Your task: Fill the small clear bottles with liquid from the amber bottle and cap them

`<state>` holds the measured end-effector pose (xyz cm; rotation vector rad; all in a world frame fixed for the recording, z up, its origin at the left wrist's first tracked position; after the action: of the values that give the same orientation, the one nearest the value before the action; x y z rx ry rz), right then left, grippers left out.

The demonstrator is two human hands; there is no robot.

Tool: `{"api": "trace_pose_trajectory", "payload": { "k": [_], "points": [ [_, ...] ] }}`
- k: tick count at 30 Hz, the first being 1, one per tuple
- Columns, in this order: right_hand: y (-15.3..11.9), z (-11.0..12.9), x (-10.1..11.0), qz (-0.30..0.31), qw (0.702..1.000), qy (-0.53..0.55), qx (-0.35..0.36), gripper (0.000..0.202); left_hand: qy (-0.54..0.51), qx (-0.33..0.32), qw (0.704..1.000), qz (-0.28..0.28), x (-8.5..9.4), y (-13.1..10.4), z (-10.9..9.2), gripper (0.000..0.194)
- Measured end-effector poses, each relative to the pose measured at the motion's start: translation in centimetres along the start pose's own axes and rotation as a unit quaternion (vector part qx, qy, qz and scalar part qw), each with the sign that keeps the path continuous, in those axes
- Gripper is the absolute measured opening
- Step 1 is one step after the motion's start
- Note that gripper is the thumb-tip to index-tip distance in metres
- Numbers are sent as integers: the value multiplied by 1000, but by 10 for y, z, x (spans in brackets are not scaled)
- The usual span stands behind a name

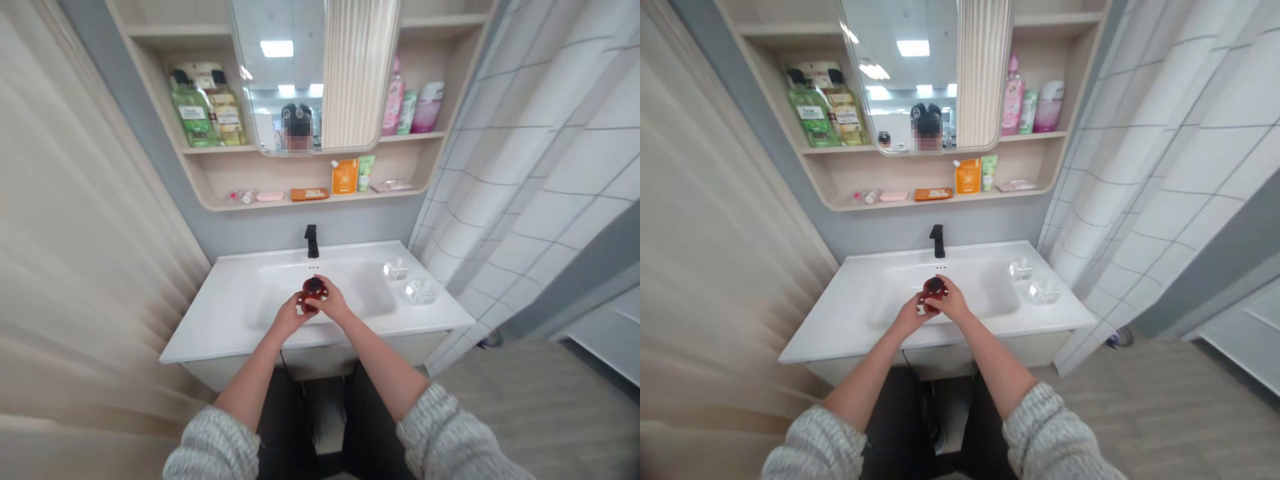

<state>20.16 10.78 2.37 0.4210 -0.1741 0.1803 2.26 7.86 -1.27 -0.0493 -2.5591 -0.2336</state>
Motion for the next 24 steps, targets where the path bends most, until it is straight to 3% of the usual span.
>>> {"api": "trace_pose_trajectory", "payload": {
  "k": [3,6,9,14,18,24],
  "points": [
    [-1,-10,-9,16,999,26,-10,100,7,5,1000,-5,1,0,0,69],
    [-6,-21,-5,55,998,16,-29,85,25,-7,1000,12,-1,0,-1,71],
    [-11,-31,9,53,997,-40,-33,79,27,-13,999,33,-2,0,0,61],
    [-17,-43,20,45,992,-112,-28,83,-4,22,1000,-14,8,-2,3,39],
    [-18,-40,10,110,987,-115,1,81,57,-14,998,-1,13,-1,-20,42],
    [-19,-36,11,104,987,-125,-2,75,252,-87,962,59,17,13,-65,27]
  ]
}}
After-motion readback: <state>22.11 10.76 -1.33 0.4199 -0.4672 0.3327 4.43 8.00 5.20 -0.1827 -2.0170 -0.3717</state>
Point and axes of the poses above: each hand's wrist, its own y-axis towards the middle knuckle, its own x-axis out of the back of the hand, z = x × y, the point moved 6 cm from there along y, towards the middle knuckle, and after that the axes turned 4 degrees about x, right-handed, at the moved point
